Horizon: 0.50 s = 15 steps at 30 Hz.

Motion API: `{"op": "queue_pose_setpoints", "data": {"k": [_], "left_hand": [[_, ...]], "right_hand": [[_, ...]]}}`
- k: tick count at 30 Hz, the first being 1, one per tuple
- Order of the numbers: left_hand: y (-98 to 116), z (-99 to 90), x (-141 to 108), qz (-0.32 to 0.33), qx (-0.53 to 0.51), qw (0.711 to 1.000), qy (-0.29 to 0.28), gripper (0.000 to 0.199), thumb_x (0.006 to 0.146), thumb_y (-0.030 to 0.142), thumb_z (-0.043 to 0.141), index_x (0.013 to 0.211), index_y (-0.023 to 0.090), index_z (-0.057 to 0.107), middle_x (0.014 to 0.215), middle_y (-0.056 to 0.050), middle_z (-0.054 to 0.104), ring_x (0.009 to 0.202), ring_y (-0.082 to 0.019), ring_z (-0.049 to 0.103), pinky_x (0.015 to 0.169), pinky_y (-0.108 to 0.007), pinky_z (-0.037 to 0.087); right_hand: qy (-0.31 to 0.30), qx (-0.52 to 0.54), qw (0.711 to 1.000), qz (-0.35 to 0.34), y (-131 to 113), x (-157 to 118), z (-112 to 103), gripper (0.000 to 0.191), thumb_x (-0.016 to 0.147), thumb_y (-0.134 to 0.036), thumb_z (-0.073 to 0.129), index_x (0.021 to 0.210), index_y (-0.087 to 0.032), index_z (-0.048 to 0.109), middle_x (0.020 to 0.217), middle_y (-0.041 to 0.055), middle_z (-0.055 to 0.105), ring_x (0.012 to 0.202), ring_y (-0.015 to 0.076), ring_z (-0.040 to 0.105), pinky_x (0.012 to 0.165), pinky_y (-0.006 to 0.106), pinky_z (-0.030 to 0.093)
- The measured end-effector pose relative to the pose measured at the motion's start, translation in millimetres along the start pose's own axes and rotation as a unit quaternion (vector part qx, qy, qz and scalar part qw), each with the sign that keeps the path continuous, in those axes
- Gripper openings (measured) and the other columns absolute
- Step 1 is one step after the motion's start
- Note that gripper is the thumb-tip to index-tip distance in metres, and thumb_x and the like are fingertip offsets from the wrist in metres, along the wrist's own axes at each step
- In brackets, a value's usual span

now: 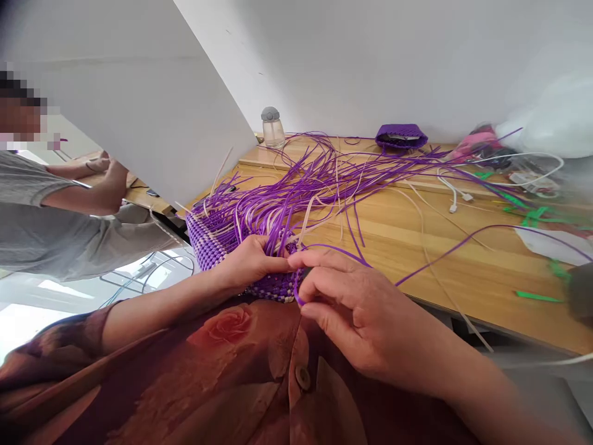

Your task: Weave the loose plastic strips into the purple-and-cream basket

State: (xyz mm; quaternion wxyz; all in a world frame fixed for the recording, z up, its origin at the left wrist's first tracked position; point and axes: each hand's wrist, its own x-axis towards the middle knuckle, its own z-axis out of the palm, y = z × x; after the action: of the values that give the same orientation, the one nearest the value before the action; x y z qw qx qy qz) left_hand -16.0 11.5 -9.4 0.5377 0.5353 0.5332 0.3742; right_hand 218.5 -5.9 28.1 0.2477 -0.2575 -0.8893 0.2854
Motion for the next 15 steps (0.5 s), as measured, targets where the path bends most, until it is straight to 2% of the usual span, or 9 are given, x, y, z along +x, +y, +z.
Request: {"op": "queue_pose_setpoints", "data": {"k": [2,4,6,9,15], "left_hand": [[-1,0.2,0,0.003,-0.001,1.000,-0.012,0.023,0.064,0.029,0.080,0.070,0.015,0.064,0.068,0.003,0.062,0.062,-0.010,0.052,0.063,-0.024,0.042],[-2,0.1,0,0.004,-0.001,1.000,-0.011,0.024,0.064,0.029,0.080,0.068,0.015,0.062,0.065,0.004,0.060,0.060,-0.009,0.050,0.061,-0.023,0.040],[-2,-0.2,0,0.004,0.000,1.000,-0.005,0.025,0.062,0.029,0.081,0.066,0.015,0.060,0.063,0.005,0.058,0.058,-0.008,0.048,0.059,-0.022,0.038],[-3,-0.8,0,0.000,0.002,1.000,0.001,0.026,0.061,0.030,0.081,0.067,0.015,0.060,0.063,0.006,0.057,0.058,-0.008,0.047,0.058,-0.022,0.037],[0,0.0,-1,-0.003,0.013,1.000,-0.002,0.022,0.061,0.027,0.078,0.066,0.015,0.060,0.063,0.006,0.057,0.058,-0.008,0.047,0.058,-0.022,0.037]], "right_hand": [[0.012,0.051,0.999,0.013,5,9,6,0.006,0.092,-0.025,0.059,0.094,-0.023,0.065,0.114,0.0042,0.068,0.110,0.0202,0.062,0.092,0.032,0.048],[0.075,0.108,0.989,0.061,20,21,17,0.008,0.093,-0.027,0.060,0.093,-0.022,0.066,0.096,0.0026,0.070,0.089,0.0165,0.065,0.079,0.029,0.050],[0.107,0.164,0.973,0.125,37,32,28,0.010,0.089,-0.030,0.066,0.090,-0.021,0.067,0.080,0.0005,0.068,0.072,0.0138,0.062,0.067,0.026,0.049],[0.086,0.225,0.952,0.190,53,41,37,0.015,0.083,-0.033,0.072,0.087,-0.018,0.068,0.073,-0.0001,0.068,0.064,0.0126,0.061,0.060,0.025,0.049],[0.082,0.153,0.962,0.211,50,43,38,0.011,0.083,-0.031,0.070,0.083,-0.020,0.068,0.072,-0.0003,0.070,0.063,0.0133,0.064,0.058,0.026,0.048]]}}
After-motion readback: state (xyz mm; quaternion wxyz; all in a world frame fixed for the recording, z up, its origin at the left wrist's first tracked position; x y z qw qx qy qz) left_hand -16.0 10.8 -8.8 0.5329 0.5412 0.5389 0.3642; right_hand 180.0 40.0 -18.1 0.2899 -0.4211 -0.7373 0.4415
